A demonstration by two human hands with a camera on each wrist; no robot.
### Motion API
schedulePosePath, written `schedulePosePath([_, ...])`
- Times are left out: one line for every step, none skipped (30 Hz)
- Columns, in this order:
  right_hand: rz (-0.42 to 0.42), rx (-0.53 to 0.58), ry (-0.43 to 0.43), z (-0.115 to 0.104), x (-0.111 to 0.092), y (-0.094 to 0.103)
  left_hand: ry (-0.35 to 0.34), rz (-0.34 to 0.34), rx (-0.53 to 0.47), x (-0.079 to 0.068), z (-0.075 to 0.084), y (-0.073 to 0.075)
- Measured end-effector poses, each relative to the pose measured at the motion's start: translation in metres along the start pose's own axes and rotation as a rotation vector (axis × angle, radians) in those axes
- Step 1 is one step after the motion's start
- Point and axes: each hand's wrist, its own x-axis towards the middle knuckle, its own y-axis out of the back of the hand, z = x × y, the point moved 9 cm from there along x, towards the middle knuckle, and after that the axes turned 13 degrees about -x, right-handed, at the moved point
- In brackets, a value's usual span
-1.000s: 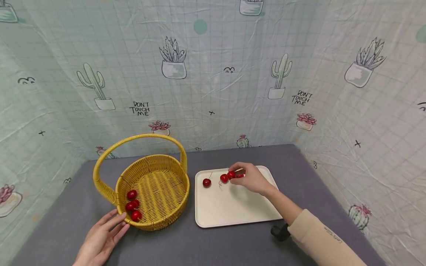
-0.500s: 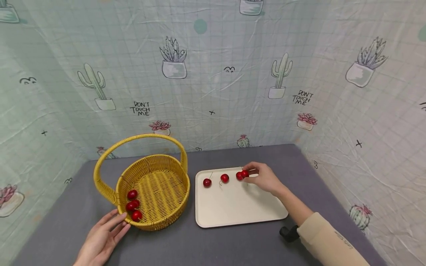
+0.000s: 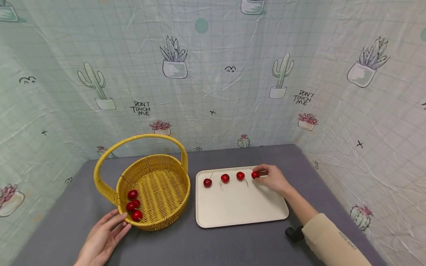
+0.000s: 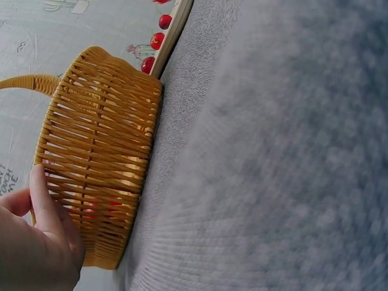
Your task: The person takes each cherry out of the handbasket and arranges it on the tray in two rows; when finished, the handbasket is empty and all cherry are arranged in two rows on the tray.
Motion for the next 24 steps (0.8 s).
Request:
schedulePosePath([0.002,-0.003,-0.001,0.002,0.000,0.000,-0.001,-0.002,-0.002,0.000,0.000,0.000])
schedulePosePath([0.002,-0.004,-0.003,0.004,0.001,0.000,-0.001,-0.003,-0.007,0.000,0.001,-0.001])
schedulePosePath([0.004,-0.005,-0.004,0.005,0.002,0.000,-0.002,-0.004,-0.012,0.000,0.001,-0.001])
schedulePosePath([0.003,-0.005,-0.005,0.007,0.002,0.000,-0.003,-0.006,-0.016,0.000,0.001,-0.001])
schedulePosePath([0.001,-0.007,-0.007,0.008,0.003,0.000,-0.003,-0.010,-0.019,0.000,0.001,-0.001])
schedulePosePath([0.000,-0.007,-0.011,0.010,0.003,-0.001,-0.004,-0.011,-0.021,0.000,0.001,-0.001])
schedulePosePath([-0.001,-0.009,-0.015,0.012,0.004,-0.001,-0.004,-0.012,-0.024,-0.001,0.001,-0.001])
schedulePosePath([-0.002,-0.013,-0.019,0.014,0.004,-0.001,-0.004,-0.012,-0.027,-0.001,0.001,-0.001])
schedulePosePath([-0.004,-0.017,-0.023,0.015,0.005,-0.002,-0.004,-0.012,-0.029,0.000,0.001,-0.001])
schedulePosePath([-0.005,-0.024,-0.025,0.016,0.005,-0.002,-0.003,-0.011,-0.031,0.000,0.001,-0.001])
schedulePosePath([-0.005,-0.034,-0.027,0.017,0.006,-0.002,-0.003,-0.014,-0.029,0.000,0.001,-0.001])
schedulePosePath([-0.003,-0.041,-0.029,0.018,0.006,-0.002,-0.003,-0.016,-0.028,-0.001,0.001,-0.001])
schedulePosePath([0.000,-0.049,-0.031,0.019,0.007,-0.002,-0.002,-0.014,-0.029,0.000,0.001,-0.002])
schedulePosePath([0.002,-0.057,-0.033,0.020,0.007,-0.002,-0.002,-0.013,-0.030,0.000,0.001,-0.002])
schedulePosePath([0.003,-0.063,-0.032,0.020,0.007,-0.002,-0.002,-0.016,-0.028,0.000,0.000,-0.002])
schedulePosePath([0.004,-0.072,-0.030,0.020,0.008,-0.002,-0.002,-0.019,-0.025,0.000,0.000,-0.003])
schedulePosePath([0.006,-0.075,-0.036,0.020,0.008,-0.003,-0.002,-0.023,-0.021,0.000,0.000,-0.003])
schedulePosePath([0.004,-0.077,-0.034,0.020,0.008,-0.003,-0.001,-0.021,-0.023,0.000,0.000,-0.003])
schedulePosePath([0.004,-0.079,-0.038,0.020,0.008,-0.003,-0.001,-0.021,-0.023,0.000,0.000,-0.003])
schedulePosePath([0.002,-0.080,-0.040,0.020,0.008,-0.004,0.000,-0.021,-0.023,0.000,0.000,-0.003])
schedulePosePath([0.001,-0.084,-0.041,0.021,0.008,-0.004,0.000,-0.025,-0.020,0.000,0.000,-0.003])
schedulePosePath([-0.001,-0.085,-0.044,0.021,0.008,-0.005,0.000,-0.026,-0.019,0.000,0.000,-0.003])
schedulePosePath([-0.001,-0.085,-0.047,0.021,0.009,-0.005,0.000,-0.026,-0.018,0.000,0.000,-0.003])
schedulePosePath([-0.004,-0.088,-0.042,0.021,0.009,-0.005,-0.001,-0.028,-0.017,0.000,-0.001,-0.003])
